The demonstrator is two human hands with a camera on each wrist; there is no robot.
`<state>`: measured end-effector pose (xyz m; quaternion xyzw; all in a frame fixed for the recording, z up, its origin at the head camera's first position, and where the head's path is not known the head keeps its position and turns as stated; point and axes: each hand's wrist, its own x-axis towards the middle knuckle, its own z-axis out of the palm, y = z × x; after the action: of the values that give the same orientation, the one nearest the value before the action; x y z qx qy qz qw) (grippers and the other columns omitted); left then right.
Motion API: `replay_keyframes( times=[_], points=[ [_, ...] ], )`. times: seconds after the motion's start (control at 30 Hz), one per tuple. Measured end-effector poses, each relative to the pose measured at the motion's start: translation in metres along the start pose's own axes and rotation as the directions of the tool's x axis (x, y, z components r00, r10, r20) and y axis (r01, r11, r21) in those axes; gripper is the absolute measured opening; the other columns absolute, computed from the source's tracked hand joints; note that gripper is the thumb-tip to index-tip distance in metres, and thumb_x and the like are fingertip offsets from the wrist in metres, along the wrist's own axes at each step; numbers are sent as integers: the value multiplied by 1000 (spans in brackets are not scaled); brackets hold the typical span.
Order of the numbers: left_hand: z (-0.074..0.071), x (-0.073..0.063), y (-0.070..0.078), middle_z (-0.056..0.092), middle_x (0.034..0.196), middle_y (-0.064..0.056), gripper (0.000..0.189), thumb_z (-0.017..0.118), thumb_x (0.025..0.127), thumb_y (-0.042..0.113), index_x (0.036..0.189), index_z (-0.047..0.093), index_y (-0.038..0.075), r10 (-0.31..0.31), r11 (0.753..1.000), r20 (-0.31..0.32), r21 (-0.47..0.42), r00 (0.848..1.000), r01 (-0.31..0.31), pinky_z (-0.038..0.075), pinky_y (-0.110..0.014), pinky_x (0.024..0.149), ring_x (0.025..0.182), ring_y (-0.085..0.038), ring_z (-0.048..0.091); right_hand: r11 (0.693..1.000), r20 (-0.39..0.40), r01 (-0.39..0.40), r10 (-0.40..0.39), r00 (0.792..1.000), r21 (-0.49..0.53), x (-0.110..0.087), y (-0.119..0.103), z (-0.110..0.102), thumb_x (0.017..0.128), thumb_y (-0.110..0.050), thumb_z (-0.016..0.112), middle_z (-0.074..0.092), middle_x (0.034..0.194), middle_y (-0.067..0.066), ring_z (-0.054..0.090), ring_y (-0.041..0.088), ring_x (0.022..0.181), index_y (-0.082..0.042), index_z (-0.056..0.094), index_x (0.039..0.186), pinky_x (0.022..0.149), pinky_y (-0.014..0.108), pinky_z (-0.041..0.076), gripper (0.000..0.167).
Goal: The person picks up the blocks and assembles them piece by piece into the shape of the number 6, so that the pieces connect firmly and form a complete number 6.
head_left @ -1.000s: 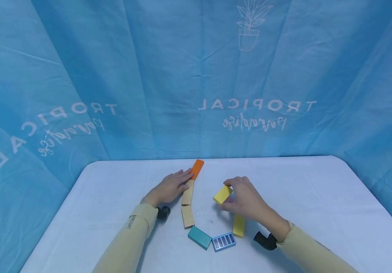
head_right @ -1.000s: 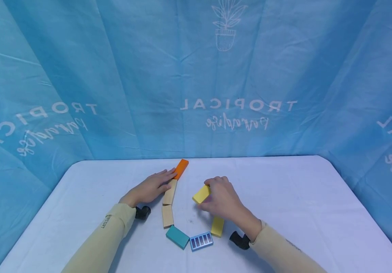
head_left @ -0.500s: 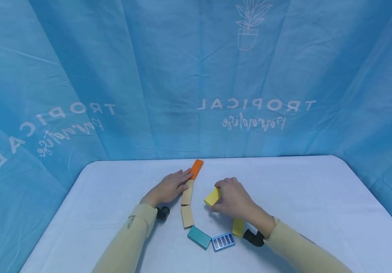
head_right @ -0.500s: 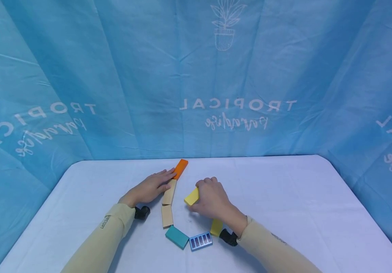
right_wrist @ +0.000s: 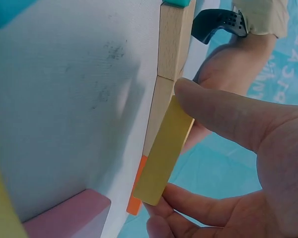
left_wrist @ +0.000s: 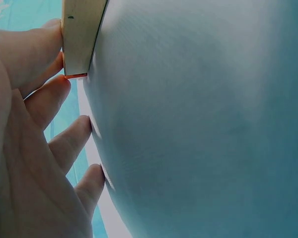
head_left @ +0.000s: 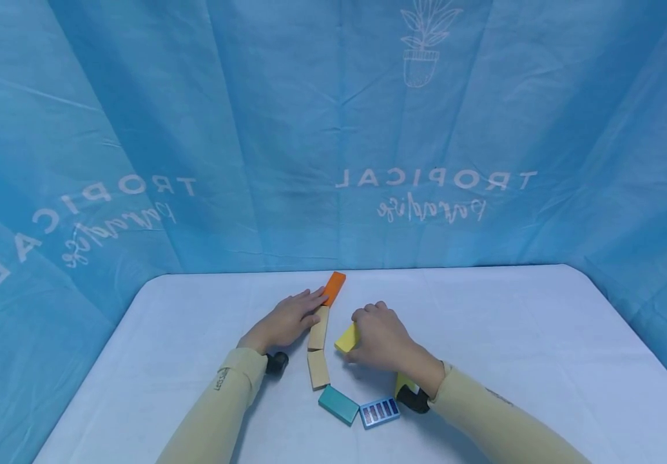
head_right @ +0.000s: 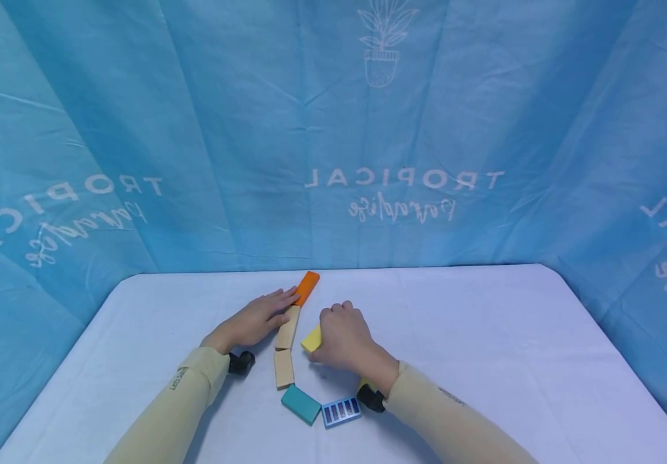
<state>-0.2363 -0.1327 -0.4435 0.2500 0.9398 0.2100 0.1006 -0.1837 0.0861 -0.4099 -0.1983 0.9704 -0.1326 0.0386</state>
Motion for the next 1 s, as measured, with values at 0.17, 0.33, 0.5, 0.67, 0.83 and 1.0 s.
replay_keyframes(
  times=[0.17, 0.33, 0.5, 0.67, 0.83, 1.0],
  points=[
    [0, 0, 0, 27, 165, -1, 53, 51, 107, 29, 156, 39, 15, -10, 1000, 5, 4, 1000, 10, 19, -54, 122, 152, -29, 23, 1000, 38, 5, -4, 999, -10, 5, -4, 1, 71, -42, 90, 64, 92, 5, 50, 22, 88, -2, 69, 114, 77, 36, 48, 63],
    [0, 0, 0, 27, 165, -1, 53, 51, 107, 29, 156, 39, 15, -10, 1000, 6, -3, 1000, 10, 19, -54, 122, 152, -29, 23, 1000, 66, -3, 5, 998, -28, 8, -6, 4, 70, -44, 90, 64, 91, 4, 51, 21, 88, -2, 69, 114, 78, 35, 49, 65],
    [0, 1, 0, 26, 165, 0, 53, 50, 107, 30, 157, 38, 16, -12, 1000, 7, -5, 1000, 12, 18, -54, 122, 152, -28, 22, 998, 84, -3, 8, 996, -60, 11, -9, 7, 70, -46, 91, 63, 89, 3, 51, 20, 87, -3, 69, 112, 77, 34, 49, 64],
    [0, 1, -1, 27, 165, -1, 52, 50, 107, 29, 156, 39, 15, -1, 1000, 6, -5, 1000, 1, 19, -55, 121, 152, -29, 23, 997, 98, -17, 24, 995, -75, 13, -11, 10, 70, -47, 90, 61, 86, 3, 51, 19, 85, -3, 68, 111, 75, 33, 49, 64],
    [0, 1, -1, 27, 165, -1, 52, 50, 107, 29, 156, 39, 15, 0, 1000, 6, -8, 1000, 0, 19, -55, 121, 152, -30, 23, 998, 99, -20, 27, 995, -63, 14, -8, 11, 69, -49, 90, 60, 87, 2, 50, 19, 85, -3, 67, 113, 74, 33, 48, 68],
    [0, 1, -1, 27, 165, -1, 52, 50, 107, 29, 156, 40, 15, -11, 1000, 6, -6, 1000, 11, 19, -54, 122, 152, -29, 23, 998, 106, -49, 44, 993, 46, 13, 0, 11, 68, -44, 91, 63, 95, 3, 50, 20, 90, -5, 67, 119, 79, 36, 49, 69]
  ],
)
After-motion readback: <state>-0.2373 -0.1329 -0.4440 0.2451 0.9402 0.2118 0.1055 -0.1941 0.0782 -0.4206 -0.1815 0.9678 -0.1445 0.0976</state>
